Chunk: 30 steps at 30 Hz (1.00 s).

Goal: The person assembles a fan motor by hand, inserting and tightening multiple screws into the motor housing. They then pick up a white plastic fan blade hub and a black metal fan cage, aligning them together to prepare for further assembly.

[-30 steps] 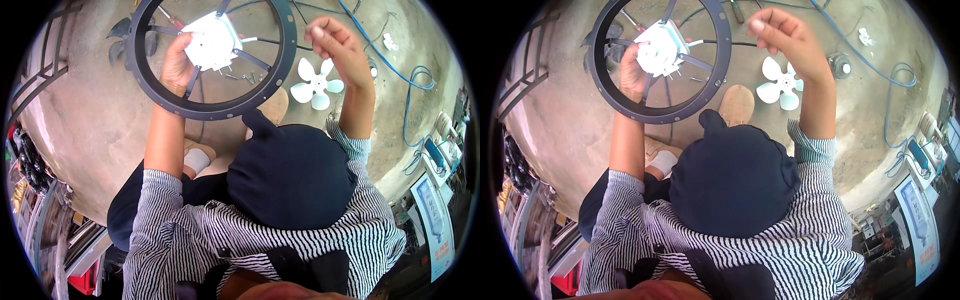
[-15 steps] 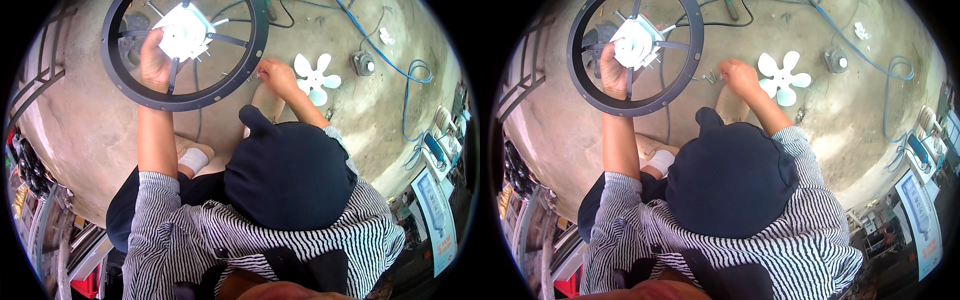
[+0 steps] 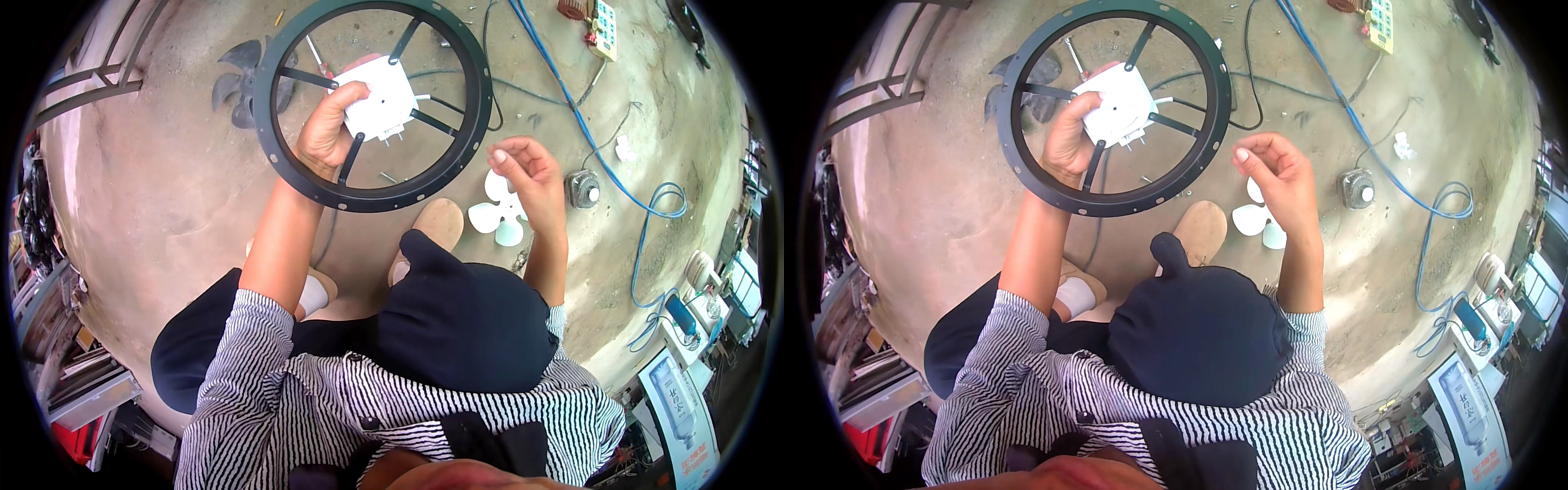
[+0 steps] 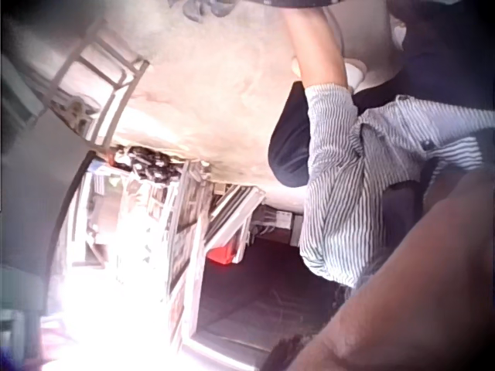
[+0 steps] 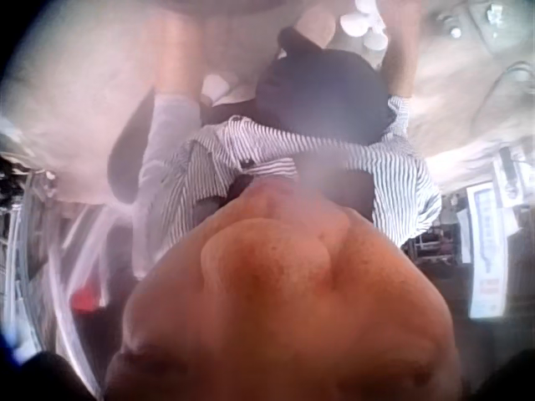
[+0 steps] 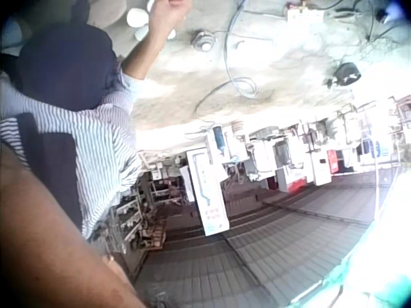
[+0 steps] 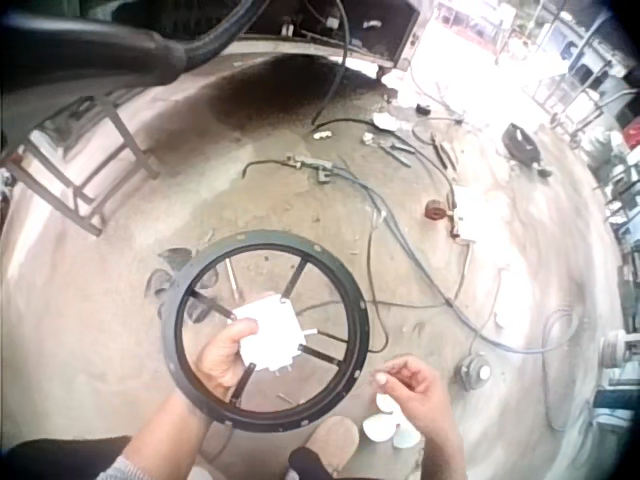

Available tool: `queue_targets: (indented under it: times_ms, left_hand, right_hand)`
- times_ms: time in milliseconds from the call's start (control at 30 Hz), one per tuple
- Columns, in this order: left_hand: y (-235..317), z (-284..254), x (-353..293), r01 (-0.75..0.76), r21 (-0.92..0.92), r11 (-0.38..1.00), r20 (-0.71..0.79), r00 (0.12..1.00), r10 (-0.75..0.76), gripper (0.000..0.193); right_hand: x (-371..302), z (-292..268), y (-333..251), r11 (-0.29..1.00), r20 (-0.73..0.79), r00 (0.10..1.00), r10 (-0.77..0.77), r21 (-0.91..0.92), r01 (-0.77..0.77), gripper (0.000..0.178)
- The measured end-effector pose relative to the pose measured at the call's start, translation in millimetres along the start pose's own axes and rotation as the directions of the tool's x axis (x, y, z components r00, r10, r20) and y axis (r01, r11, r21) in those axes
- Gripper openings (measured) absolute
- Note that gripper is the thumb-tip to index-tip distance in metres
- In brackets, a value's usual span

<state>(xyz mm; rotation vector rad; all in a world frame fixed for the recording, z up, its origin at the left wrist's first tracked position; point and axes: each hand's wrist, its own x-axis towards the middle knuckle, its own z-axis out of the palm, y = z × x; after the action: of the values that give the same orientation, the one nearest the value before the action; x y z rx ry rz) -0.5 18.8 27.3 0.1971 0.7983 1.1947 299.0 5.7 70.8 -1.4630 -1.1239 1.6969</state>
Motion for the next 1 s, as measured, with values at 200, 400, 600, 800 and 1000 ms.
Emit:
queue_targets:
  times_ms: [200, 400, 600, 800, 1000]
  left_hand:
    - [-9, 23, -6, 0.06, 0.091, 0.994, 0.016, 0.998, -0.062, 0.058]
    - [-17, 27, -14, 0.125, -0.005, 0.992, 0.057, 0.991, -0.125, 0.059]
    - [-22, 25, -15, 0.161, -0.027, 0.987, 0.069, 0.985, -0.158, 0.057]
    - [-23, 25, -13, 0.183, -0.03, 0.983, 0.081, 0.98, -0.18, 0.054]
    - [-27, 21, -11, 0.197, -0.049, 0.979, 0.092, 0.977, -0.192, 0.053]
  right_hand:
    - [27, 49, -46, 0.962, 0.0, 0.965, -0.263, 0.072, 0.263, 0.017]
    - [51, 78, -37, 0.714, 0.054, 0.809, -0.585, -0.44, 0.545, 0.014]
    - [50, 81, -33, 0.635, 0.082, 0.787, -0.611, -0.543, 0.55, 0.014]
    - [51, 80, -29, 0.564, 0.095, 0.739, -0.667, -0.585, 0.584, 0.014]
    - [52, 78, -27, 0.488, 0.126, 0.705, -0.698, -0.638, 0.596, 0.014]
